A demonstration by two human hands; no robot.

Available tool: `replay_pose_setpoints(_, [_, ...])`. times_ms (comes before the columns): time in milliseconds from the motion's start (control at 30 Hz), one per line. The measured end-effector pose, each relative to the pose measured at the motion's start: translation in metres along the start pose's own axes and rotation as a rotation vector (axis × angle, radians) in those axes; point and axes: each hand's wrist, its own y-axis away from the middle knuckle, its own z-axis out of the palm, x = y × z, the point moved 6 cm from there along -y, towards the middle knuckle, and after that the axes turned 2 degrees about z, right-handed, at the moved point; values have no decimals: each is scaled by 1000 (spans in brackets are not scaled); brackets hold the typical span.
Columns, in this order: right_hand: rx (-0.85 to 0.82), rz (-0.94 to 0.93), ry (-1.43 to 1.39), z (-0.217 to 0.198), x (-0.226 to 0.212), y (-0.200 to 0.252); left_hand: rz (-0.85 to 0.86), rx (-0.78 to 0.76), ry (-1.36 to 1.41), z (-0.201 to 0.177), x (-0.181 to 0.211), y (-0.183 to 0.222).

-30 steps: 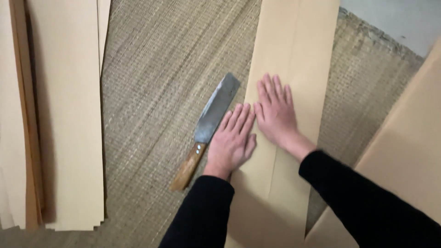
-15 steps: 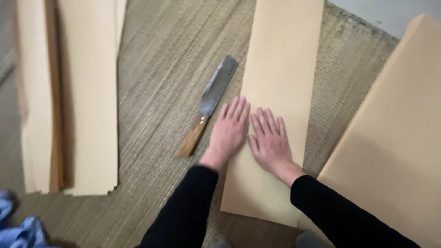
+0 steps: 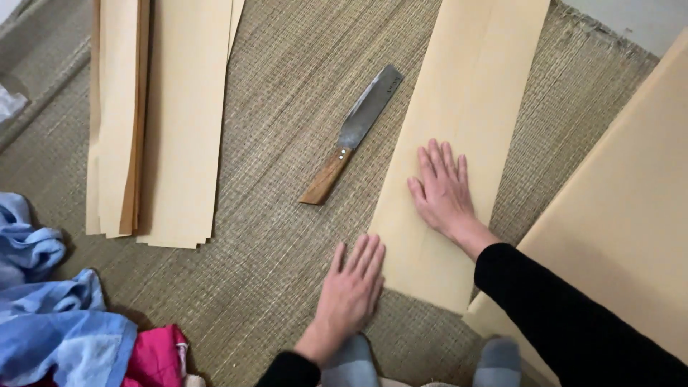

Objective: Folding and cutting large sheets of brown paper into strips using a knife on a floor mat.

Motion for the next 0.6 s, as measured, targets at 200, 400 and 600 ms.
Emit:
replay_pose_setpoints(200, [27, -38, 101, 13, -2, -5, -21, -30, -55, -9, -30, -30])
replay_pose_setpoints(400, [67, -31, 180, 15, -6, 0, 102, 275, -74, -12, -69, -49])
replay_pose_setpoints(600, [110, -48, 121, 16, -11, -2, -380, 83, -192, -3, -163, -120])
